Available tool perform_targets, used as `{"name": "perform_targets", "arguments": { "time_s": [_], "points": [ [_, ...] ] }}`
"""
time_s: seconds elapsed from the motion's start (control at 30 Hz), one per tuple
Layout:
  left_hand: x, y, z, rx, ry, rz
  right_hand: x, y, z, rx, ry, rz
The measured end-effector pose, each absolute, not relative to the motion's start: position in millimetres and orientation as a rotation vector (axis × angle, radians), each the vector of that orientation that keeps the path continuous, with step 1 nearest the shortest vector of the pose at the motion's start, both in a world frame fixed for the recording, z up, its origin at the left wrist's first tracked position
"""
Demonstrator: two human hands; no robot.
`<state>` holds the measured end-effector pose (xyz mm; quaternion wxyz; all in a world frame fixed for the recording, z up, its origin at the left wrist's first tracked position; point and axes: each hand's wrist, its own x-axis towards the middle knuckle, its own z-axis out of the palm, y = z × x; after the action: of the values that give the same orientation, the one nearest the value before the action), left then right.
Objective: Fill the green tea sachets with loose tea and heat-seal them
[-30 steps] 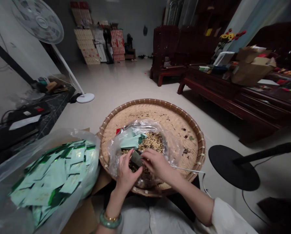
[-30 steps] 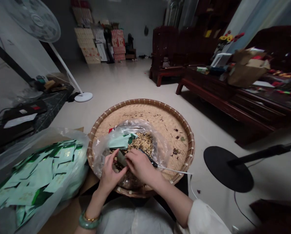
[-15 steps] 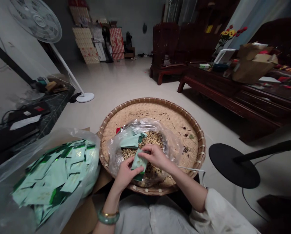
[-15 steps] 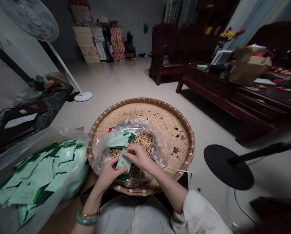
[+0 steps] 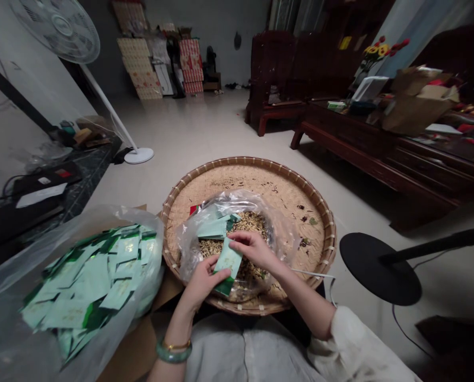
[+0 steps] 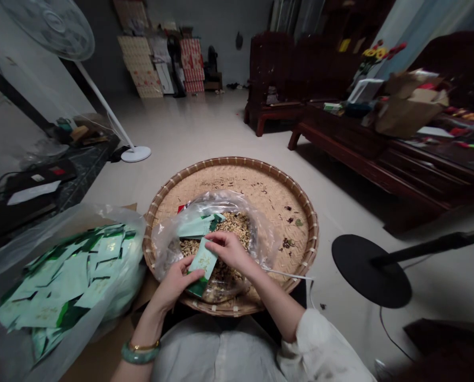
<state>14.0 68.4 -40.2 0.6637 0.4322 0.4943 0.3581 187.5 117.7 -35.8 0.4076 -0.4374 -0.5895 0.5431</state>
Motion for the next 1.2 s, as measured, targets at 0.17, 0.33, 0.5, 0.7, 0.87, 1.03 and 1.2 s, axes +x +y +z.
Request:
{"name": "perform_targets", "arguments": {
  "time_s": [0.17, 0.33, 0.5, 0.7, 0.87, 1.03, 1.2],
  "points": [
    [17, 68, -42, 0.784, 1.028, 0.862, 186, 119, -38, -1.091, -1.511, 1.331],
    [18, 70, -43, 0.743, 1.049, 0.926, 185, 116, -44, -1.221, -1.591, 1.254],
    [19, 74, -48, 0.744, 1.163, 1.030, 182, 112, -47, -1.219, -1.519, 1.414],
    [21, 71, -47, 0.695, 1.185, 1.079, 183, 108, -43, -1.221, -1.283, 1.632],
    [24, 67, -42, 0.703, 1.118, 0.870, 183, 111, -44, -1.227, -1.348, 1.607],
    [20, 68, -40, 0.615, 1.158, 0.985, 198, 114, -42, -1.339, -1.745, 0.981],
    [19, 68, -36, 0.538, 1.125, 1.040, 211, 104, -48, -1.606, -2.266, 0.507]
  ]
}}
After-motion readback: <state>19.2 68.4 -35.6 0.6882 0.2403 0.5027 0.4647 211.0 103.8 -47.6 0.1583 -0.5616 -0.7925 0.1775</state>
